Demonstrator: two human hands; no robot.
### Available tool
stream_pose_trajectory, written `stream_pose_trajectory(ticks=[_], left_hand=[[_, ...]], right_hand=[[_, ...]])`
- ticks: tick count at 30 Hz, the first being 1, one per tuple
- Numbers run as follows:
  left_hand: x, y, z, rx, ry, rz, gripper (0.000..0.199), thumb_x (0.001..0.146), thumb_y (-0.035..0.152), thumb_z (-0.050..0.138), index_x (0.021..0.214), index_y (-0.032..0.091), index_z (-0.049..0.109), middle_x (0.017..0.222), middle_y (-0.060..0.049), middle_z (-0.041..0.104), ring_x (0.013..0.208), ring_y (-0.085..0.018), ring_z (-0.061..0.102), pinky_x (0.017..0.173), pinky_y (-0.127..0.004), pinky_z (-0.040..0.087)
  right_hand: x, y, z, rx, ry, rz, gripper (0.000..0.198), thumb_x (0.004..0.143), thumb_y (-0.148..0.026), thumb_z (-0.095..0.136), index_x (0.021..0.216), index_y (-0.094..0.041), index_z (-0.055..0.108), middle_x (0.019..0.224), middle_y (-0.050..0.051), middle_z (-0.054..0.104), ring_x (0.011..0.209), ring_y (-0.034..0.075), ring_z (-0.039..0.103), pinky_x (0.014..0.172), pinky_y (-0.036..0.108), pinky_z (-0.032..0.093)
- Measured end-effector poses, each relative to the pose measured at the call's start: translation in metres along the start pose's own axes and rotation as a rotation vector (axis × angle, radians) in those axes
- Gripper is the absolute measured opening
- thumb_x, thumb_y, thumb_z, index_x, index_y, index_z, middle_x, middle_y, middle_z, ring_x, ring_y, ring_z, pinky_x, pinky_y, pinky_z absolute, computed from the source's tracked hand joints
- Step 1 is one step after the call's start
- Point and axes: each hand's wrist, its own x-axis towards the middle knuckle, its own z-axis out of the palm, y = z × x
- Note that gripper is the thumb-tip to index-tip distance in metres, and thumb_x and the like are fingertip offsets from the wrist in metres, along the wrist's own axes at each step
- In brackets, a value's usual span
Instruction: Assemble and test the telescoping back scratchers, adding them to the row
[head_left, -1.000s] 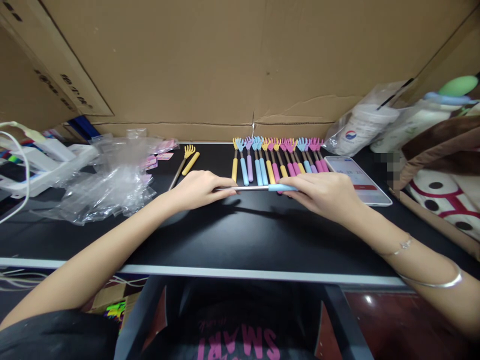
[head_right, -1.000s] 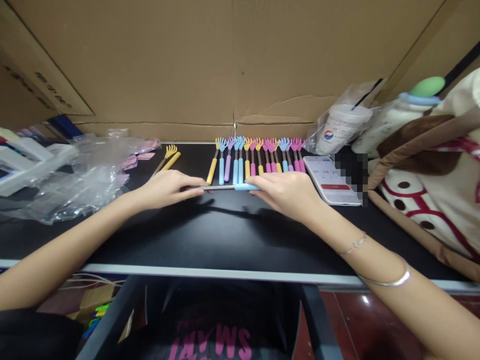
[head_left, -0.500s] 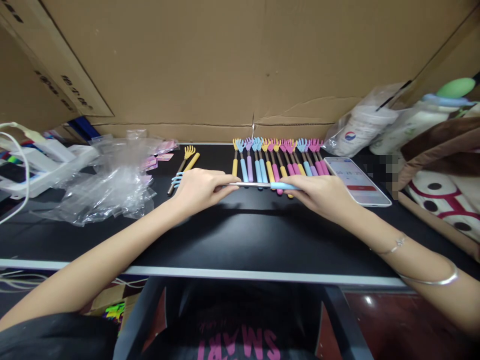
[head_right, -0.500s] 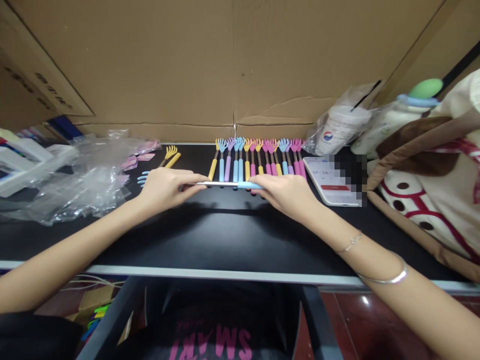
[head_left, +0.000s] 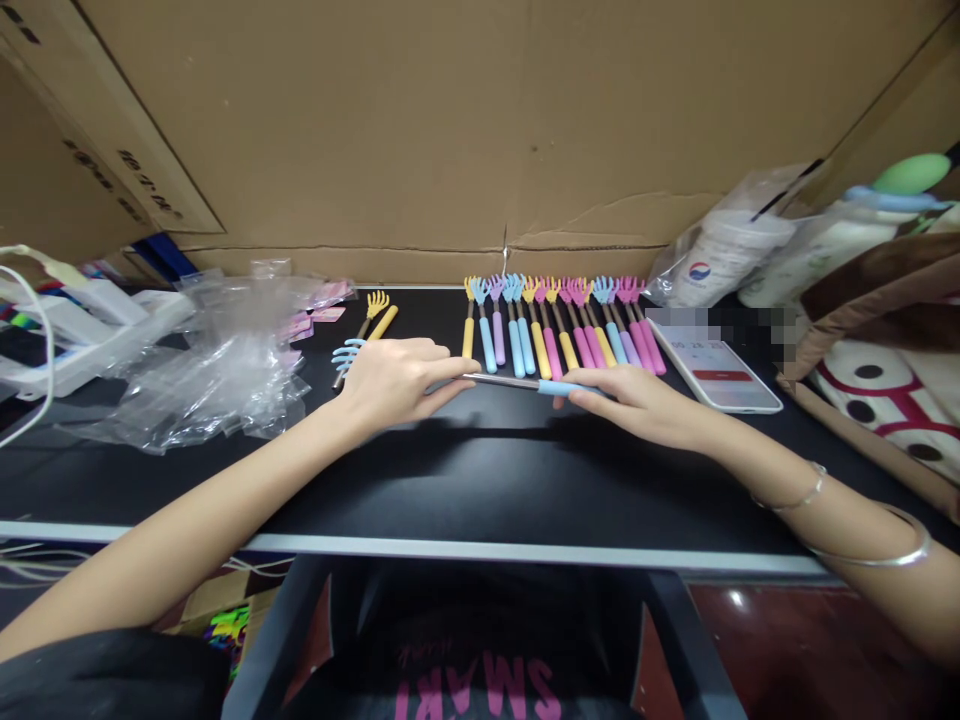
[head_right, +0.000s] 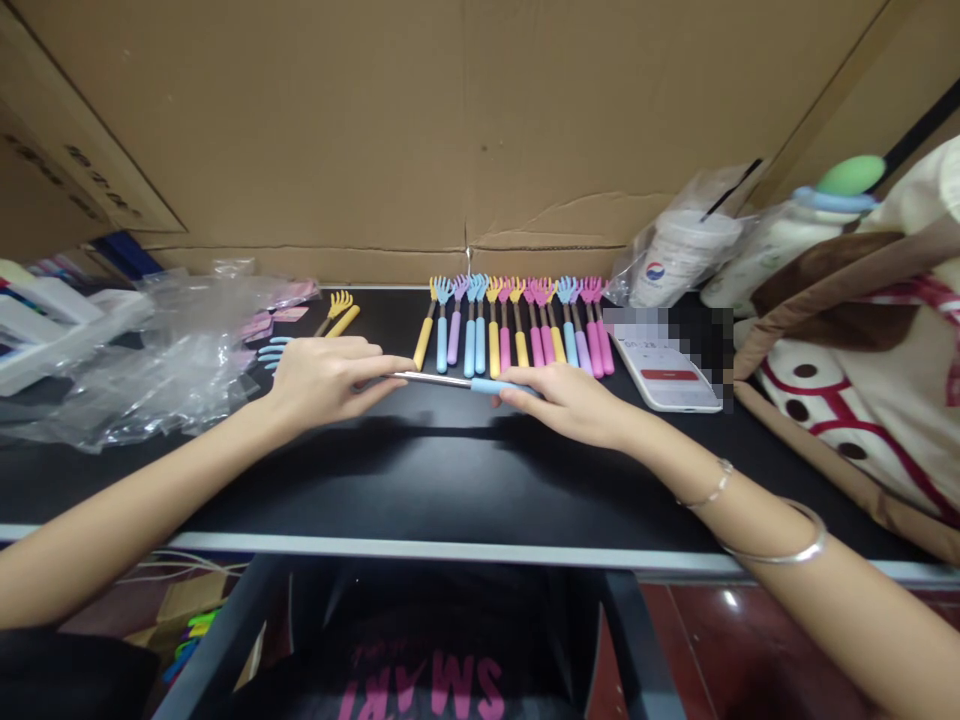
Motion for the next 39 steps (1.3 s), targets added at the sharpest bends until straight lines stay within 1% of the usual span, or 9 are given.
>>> stream_pose_trajectory(ticks=[5,11,14,17,23,28,31,35,39], left_hand=[[-0.002,0.002,0.005,-0.005,-0.002,-0.008,0.033,0.093,0.043,0.041,0.100,0.027,0.069,0.067,-0.001,0.066,0.064,-0.013,0.061,0.049,-0.024,0.026],[-0.003,0.004,0.010,-0.113,-0.100,-0.071,0.033,0.094,0.044,0.040,0.101,0.027,0.068,0.081,0.000,0.071,0.070,-0.014,0.065,0.053,-0.022,0.033],[-0.002,0.004,0.011,-0.205,-0.162,-0.114,0.034,0.094,0.044,0.039,0.103,0.027,0.067,0.092,0.000,0.072,0.077,-0.016,0.067,0.058,-0.022,0.037],[0.000,0.003,0.010,-0.324,-0.232,-0.159,0.034,0.094,0.044,0.040,0.105,0.026,0.066,0.096,-0.001,0.071,0.083,-0.017,0.066,0.063,-0.022,0.039],[0.004,0.004,0.009,-0.690,-0.444,-0.233,0.035,0.094,0.042,0.039,0.100,0.021,0.067,0.078,0.001,0.068,0.065,-0.012,0.057,0.062,-0.020,0.037],[0.006,0.005,0.009,-0.897,-0.481,-0.217,0.037,0.094,0.041,0.038,0.096,0.017,0.067,0.090,-0.001,0.068,0.079,-0.014,0.059,0.073,-0.020,0.039],[0.006,0.007,0.009,-0.864,-0.469,-0.236,0.036,0.094,0.040,0.039,0.095,0.018,0.067,0.086,0.000,0.068,0.076,-0.013,0.059,0.070,-0.020,0.039],[0.004,0.013,0.004,-0.650,-0.404,-0.292,0.034,0.093,0.042,0.041,0.094,0.022,0.068,0.074,0.001,0.066,0.061,-0.012,0.055,0.057,-0.020,0.033],[0.002,0.017,-0.001,-0.461,-0.344,-0.281,0.030,0.092,0.042,0.042,0.096,0.024,0.067,0.072,0.001,0.066,0.060,-0.014,0.057,0.055,-0.022,0.031]], right_hand=[[0.001,0.000,0.001,0.011,-0.017,0.019,0.042,0.092,-0.047,0.033,0.093,-0.019,0.065,0.084,0.004,0.068,0.074,0.013,0.061,0.066,0.023,0.041],[0.000,0.008,0.007,-0.319,0.095,-0.008,0.037,0.092,-0.044,0.036,0.101,-0.019,0.063,0.069,0.002,0.065,0.058,0.013,0.058,0.055,0.023,0.035],[-0.002,0.010,0.008,-0.472,0.165,-0.050,0.036,0.092,-0.043,0.035,0.099,-0.020,0.063,0.062,0.001,0.063,0.052,0.012,0.055,0.052,0.022,0.031],[-0.004,0.011,0.008,-0.606,0.256,-0.096,0.038,0.093,-0.044,0.035,0.095,-0.020,0.064,0.060,0.001,0.064,0.050,0.012,0.055,0.049,0.023,0.029],[-0.005,0.007,0.006,-0.693,0.378,-0.156,0.033,0.092,-0.042,0.040,0.089,-0.022,0.066,0.079,-0.001,0.071,0.065,0.009,0.063,0.048,0.022,0.029],[-0.004,0.003,0.005,-0.750,0.418,-0.213,0.029,0.092,-0.040,0.043,0.090,-0.023,0.067,0.081,-0.001,0.071,0.070,0.008,0.063,0.051,0.021,0.032],[-0.003,0.002,0.003,-0.798,0.428,-0.232,0.030,0.092,-0.040,0.043,0.087,-0.021,0.066,0.079,-0.001,0.071,0.069,0.009,0.062,0.053,0.022,0.034],[-0.003,0.002,0.002,-0.808,0.422,-0.198,0.033,0.093,-0.040,0.040,0.085,-0.021,0.066,0.079,0.000,0.071,0.069,0.009,0.062,0.053,0.022,0.033],[-0.004,0.007,0.005,-0.751,0.415,-0.166,0.034,0.093,-0.042,0.039,0.089,-0.022,0.066,0.081,0.000,0.071,0.069,0.009,0.063,0.050,0.022,0.030]])
